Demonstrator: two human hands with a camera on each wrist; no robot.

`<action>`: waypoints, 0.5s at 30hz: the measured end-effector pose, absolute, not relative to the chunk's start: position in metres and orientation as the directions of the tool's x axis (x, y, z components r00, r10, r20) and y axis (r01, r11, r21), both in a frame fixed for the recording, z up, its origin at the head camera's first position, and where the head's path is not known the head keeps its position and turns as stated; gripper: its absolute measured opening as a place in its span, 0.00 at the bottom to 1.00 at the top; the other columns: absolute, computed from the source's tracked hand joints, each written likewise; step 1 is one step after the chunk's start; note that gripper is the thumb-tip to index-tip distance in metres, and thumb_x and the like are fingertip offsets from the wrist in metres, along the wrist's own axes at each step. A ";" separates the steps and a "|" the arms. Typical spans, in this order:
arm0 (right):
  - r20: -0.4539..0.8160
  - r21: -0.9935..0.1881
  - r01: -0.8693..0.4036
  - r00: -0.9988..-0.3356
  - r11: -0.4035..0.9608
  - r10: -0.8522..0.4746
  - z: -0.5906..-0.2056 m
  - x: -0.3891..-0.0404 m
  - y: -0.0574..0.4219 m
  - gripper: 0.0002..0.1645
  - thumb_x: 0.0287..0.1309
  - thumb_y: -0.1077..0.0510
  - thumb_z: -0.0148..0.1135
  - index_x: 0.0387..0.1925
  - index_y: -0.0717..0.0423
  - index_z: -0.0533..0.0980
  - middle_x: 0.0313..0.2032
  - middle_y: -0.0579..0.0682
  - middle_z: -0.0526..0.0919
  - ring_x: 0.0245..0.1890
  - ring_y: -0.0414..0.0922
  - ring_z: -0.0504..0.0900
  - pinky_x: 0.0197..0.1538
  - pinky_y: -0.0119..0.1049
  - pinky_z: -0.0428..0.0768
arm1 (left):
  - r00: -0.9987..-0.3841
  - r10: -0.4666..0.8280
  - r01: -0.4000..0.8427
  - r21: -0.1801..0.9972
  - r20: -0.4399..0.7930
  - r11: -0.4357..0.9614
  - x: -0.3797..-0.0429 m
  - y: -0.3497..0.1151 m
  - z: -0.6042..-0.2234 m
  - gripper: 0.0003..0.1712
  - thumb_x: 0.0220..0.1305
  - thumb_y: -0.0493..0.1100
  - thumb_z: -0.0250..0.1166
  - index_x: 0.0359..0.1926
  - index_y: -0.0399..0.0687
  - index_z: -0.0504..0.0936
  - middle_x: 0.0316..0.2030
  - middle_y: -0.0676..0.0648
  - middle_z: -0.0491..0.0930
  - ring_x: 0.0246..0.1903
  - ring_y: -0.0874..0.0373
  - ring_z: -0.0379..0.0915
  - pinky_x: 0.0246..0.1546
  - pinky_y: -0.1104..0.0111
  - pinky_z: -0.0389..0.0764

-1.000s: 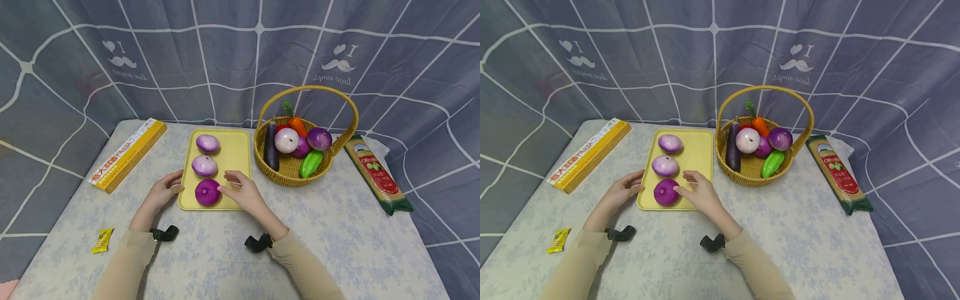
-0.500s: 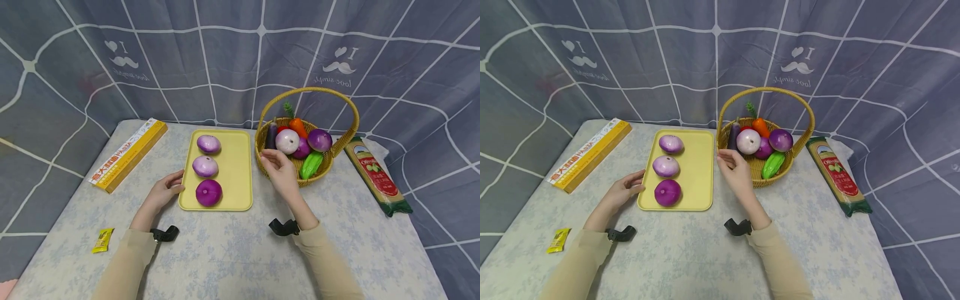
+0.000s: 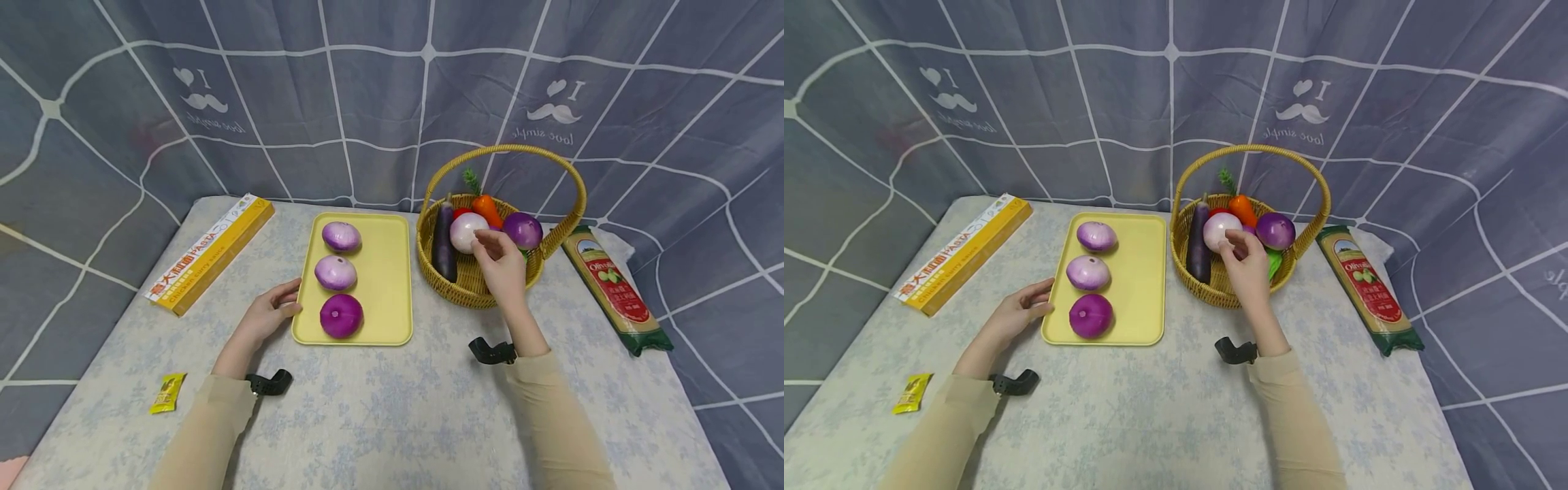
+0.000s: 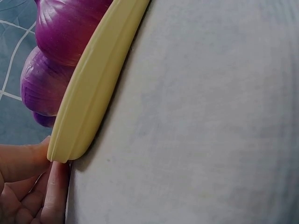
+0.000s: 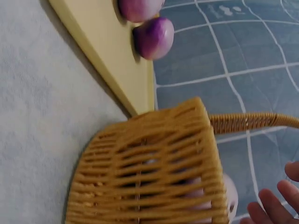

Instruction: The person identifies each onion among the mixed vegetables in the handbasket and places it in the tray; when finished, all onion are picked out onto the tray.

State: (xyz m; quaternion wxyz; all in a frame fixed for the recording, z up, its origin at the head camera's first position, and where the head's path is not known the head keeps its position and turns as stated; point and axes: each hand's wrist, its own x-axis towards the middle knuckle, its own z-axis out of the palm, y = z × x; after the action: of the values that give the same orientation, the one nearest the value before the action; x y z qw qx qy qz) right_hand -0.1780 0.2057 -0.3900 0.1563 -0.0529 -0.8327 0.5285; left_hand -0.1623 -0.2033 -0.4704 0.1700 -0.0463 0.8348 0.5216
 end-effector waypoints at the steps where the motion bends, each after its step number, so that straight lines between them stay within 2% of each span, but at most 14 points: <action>1: 0.202 -0.893 -0.069 -0.945 0.445 0.259 -0.390 -0.180 0.207 0.19 0.65 0.55 0.62 0.54 0.60 0.78 0.53 0.57 0.83 0.52 0.51 0.81 0.62 0.45 0.77 | -0.938 0.099 -0.256 0.855 -0.333 0.450 -0.162 -0.203 -0.470 0.35 0.70 0.38 0.58 0.75 0.49 0.59 0.64 0.36 0.72 0.65 0.43 0.66 0.67 0.53 0.65; 6: 0.177 -0.874 -0.025 -0.946 0.486 0.271 -0.393 -0.190 0.213 0.22 0.63 0.55 0.64 0.56 0.61 0.77 0.54 0.60 0.79 0.56 0.55 0.79 0.63 0.47 0.76 | -0.936 0.090 -0.265 0.852 -0.339 0.451 -0.163 -0.204 -0.470 0.36 0.70 0.39 0.59 0.75 0.50 0.59 0.64 0.36 0.72 0.65 0.44 0.66 0.67 0.52 0.64; 11: 0.111 -0.862 0.031 -0.962 0.506 0.249 -0.399 -0.198 0.215 0.31 0.62 0.52 0.65 0.62 0.62 0.71 0.59 0.61 0.73 0.61 0.58 0.72 0.66 0.50 0.71 | -0.936 0.090 -0.264 0.850 -0.339 0.455 -0.163 -0.204 -0.471 0.36 0.70 0.39 0.59 0.76 0.50 0.59 0.64 0.36 0.72 0.65 0.44 0.65 0.68 0.51 0.63; 15: 0.082 -0.851 0.066 -0.963 0.520 0.256 -0.405 -0.204 0.215 0.37 0.60 0.51 0.67 0.66 0.62 0.67 0.60 0.63 0.70 0.61 0.57 0.69 0.66 0.49 0.69 | -0.937 0.093 -0.261 0.850 -0.337 0.457 -0.163 -0.203 -0.471 0.36 0.70 0.40 0.59 0.76 0.51 0.59 0.64 0.37 0.71 0.65 0.44 0.65 0.67 0.52 0.64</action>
State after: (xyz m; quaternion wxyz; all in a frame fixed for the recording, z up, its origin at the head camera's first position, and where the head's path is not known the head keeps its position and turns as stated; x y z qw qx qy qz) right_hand -0.2041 0.2146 -0.4052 0.0987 -0.0929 -0.8662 0.4809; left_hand -0.1631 -0.2035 -0.4708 0.1705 -0.0501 0.8363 0.5186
